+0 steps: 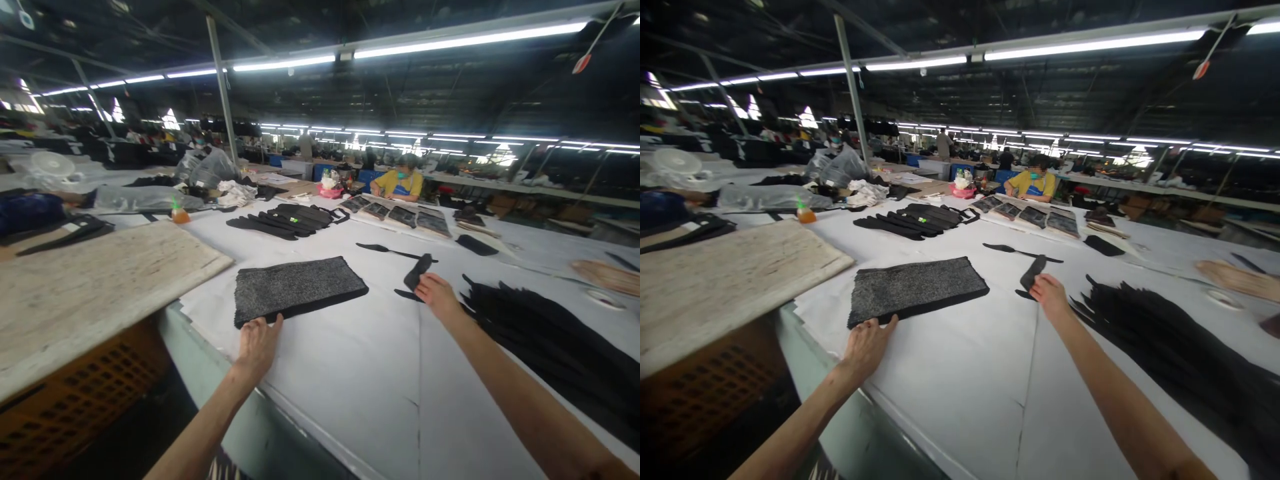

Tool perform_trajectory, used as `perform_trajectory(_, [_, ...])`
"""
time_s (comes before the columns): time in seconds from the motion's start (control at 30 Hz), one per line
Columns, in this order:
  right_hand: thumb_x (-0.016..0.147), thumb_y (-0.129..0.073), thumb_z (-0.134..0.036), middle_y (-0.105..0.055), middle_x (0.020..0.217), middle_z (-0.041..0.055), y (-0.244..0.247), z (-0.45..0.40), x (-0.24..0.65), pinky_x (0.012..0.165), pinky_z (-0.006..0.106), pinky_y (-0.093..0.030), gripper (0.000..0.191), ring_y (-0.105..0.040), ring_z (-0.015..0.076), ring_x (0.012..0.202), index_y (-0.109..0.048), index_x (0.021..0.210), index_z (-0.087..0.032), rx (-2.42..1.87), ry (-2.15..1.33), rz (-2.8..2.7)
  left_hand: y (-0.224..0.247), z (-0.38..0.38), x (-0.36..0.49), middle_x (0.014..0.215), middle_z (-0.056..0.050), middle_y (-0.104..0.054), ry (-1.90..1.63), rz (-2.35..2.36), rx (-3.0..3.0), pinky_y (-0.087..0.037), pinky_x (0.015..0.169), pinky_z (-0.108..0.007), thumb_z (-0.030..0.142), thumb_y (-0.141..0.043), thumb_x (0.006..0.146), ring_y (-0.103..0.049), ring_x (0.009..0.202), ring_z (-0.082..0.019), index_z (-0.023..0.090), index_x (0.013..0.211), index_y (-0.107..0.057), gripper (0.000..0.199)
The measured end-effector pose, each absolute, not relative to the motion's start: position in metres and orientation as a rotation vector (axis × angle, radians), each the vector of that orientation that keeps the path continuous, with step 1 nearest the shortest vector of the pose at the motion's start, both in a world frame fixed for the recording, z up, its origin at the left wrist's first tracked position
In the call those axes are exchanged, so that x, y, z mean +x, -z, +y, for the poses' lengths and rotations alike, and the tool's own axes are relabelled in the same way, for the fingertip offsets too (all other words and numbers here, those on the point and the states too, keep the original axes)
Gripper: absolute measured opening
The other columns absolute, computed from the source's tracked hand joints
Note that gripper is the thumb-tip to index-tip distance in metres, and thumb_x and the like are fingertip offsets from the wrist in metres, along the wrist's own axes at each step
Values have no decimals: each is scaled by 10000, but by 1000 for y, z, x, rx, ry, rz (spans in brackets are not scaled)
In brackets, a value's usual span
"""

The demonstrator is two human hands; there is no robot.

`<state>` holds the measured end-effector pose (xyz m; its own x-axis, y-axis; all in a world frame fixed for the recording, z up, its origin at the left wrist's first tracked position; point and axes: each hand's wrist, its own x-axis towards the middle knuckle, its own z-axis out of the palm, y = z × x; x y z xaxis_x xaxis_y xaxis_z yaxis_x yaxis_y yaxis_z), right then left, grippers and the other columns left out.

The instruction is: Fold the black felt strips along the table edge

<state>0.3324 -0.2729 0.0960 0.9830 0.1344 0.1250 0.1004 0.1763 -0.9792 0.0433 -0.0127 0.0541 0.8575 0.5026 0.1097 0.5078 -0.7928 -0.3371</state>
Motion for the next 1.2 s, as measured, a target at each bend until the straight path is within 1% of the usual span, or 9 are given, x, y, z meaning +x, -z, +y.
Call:
perform_trajectory(0.13, [639, -673, -361, -541, 605, -12, -77, -231, 268, 619, 276, -481, 224, -534, 139, 590, -573, 691, -167, -1491, -163, -396, -59, -14, 39, 1029, -221, -648, 50, -800, -2734, -487, 757, -420, -68, -352, 769, -650, 904, -339, 183, 1291, -534, 607])
perform_trajectory(0.27, [834, -486, -298, -523, 655, -13, -60, -201, 199, 620, 242, -407, 163, -480, 134, 623, -553, 730, -191, -1783, -16, -804, -57, -31, 18, 1337, -219, -487, 587, -844, -2909, -381, 971, -521, -54, -329, 776, -487, 1193, -370, 121, 1217, -576, 534])
perform_trajectory(0.37, [901, -371, -170, -555, 758, 12, -43, -182, 156, 679, 243, -398, 213, -504, 140, 707, -531, 762, -197, -1956, 195, -1193, -54, -47, 8, 1134, -174, -630, 911, -1165, -3518, -504, 837, -433, 235, -372, 902, -624, 977, -287, 118, 1073, -613, 318])
perform_trajectory(0.43, [900, -386, -115, -569, 776, 26, -30, -170, 136, 687, 253, -403, 226, -518, 149, 727, -535, 749, -191, -2006, 312, -1397, -53, -52, 7, 935, -147, -680, 1022, -1655, -3894, -547, 674, -373, 481, -428, 872, -665, 748, -237, 116, 988, -601, 421])
perform_trajectory(0.5, [879, -441, -84, -571, 753, 29, -19, -162, 122, 664, 273, -413, 211, -521, 162, 707, -541, 723, -186, -2035, 419, -1563, -52, -50, 7, 836, -127, -679, 1109, -2178, -3937, -545, 604, -340, 570, -532, 776, -658, 653, -214, 110, 930, -584, 488])
perform_trajectory(0.57, [845, -495, -64, -575, 757, 31, -13, -160, 115, 650, 293, -426, 180, -524, 177, 708, -553, 723, -182, -2029, 477, -1686, -50, -45, 6, 763, -80, -666, 1090, -2368, -3835, -531, 574, -310, 513, -638, 692, -643, 615, -195, 119, 912, -585, 455])
perform_trajectory(0.73, [814, -443, 2, -602, 861, 48, -13, -176, 114, 690, 296, -474, 253, -546, 187, 788, -606, 868, -184, -1966, 306, -1760, -49, -37, -3, 625, 20, -605, 766, -1914, -3872, -450, 531, -232, 237, -607, 629, -563, 581, -145, 143, 929, -594, 315])
perform_trajectory(0.97, [793, -304, 15, -602, 1014, 51, -18, -182, 129, 815, 294, -502, 443, -582, 165, 912, -595, 1059, -187, -1795, -90, -1564, -47, -48, -6, 788, 12, -603, 528, -1607, -3798, -433, 596, -206, -6, -457, 572, -544, 638, -112, 152, 1105, -555, 565])
perform_trajectory(1.2, [819, -515, -50, -589, 1087, 56, -36, -150, 130, 890, 338, -455, 304, -546, 192, 981, -594, 1083, -179, -1946, -133, -1735, -50, -41, -2, 823, -18, -654, 342, -1367, -3562, -450, 725, -257, -31, -431, 633, -595, 757, -168, 156, 1271, -486, 667])
